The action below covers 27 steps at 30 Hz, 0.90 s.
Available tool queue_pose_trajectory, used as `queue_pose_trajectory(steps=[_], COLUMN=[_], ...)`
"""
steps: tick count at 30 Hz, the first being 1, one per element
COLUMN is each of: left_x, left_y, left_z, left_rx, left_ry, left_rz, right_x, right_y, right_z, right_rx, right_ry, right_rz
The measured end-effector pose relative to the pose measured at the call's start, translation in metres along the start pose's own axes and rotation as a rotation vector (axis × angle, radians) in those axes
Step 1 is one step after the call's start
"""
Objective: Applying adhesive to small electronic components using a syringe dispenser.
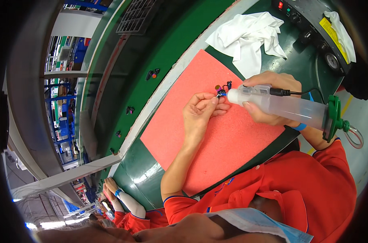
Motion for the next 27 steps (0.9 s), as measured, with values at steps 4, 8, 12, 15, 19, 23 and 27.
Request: queue_pose_trajectory(steps=[4,8,12,15,19,23,27], left_x=[0.0003,0.0010,0.0008,0.0011,0.0009,0.0006,0.0015], left_y=[-0.0012,-0.0024,-0.0026,-0.0027,-0.0022,-0.0018,-0.0033], left_z=[0.0002,-0.0017,-0.0013,-0.0004,-0.0004,0.0002,-0.0013], left_rx=[0.003,-0.011,-0.025,-0.027,-0.027,-0.037,-0.039], left_ry=[0.001,-0.008,-0.009,-0.011,-0.012,-0.021,-0.026], left_rz=[-0.001,-0.001,-0.001,0.006,0.002,0.013,0.011], right_x=[-0.0028,-0.0050,-0.0055,-0.0059,-0.0068,-0.0072,-0.0075], right_y=[-0.0023,-0.0046,-0.0066,-0.0065,-0.0066,-0.0053,-0.0047], right_z=[0.0009,0.0012,0.0011,0.0032,0.0035,0.0042,0.0039], right_rx=[-0.005,0.007,0.030,0.041,0.040,0.037,0.043], right_ry=[-0.010,0.009,0.034,0.040,0.045,0.046,0.041], right_rz=[0.008,0.002,-0.007,-0.009,-0.011,-0.015,-0.006])
Point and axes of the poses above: each hand's wrist, its own x-axis away from the middle knuckle, its own y-axis out of the back of the hand, z = x × y, the point moved 10 cm from there along -x, towards the middle knuckle, and after that the axes turned 8 degrees about y, right-handed, at the moved point
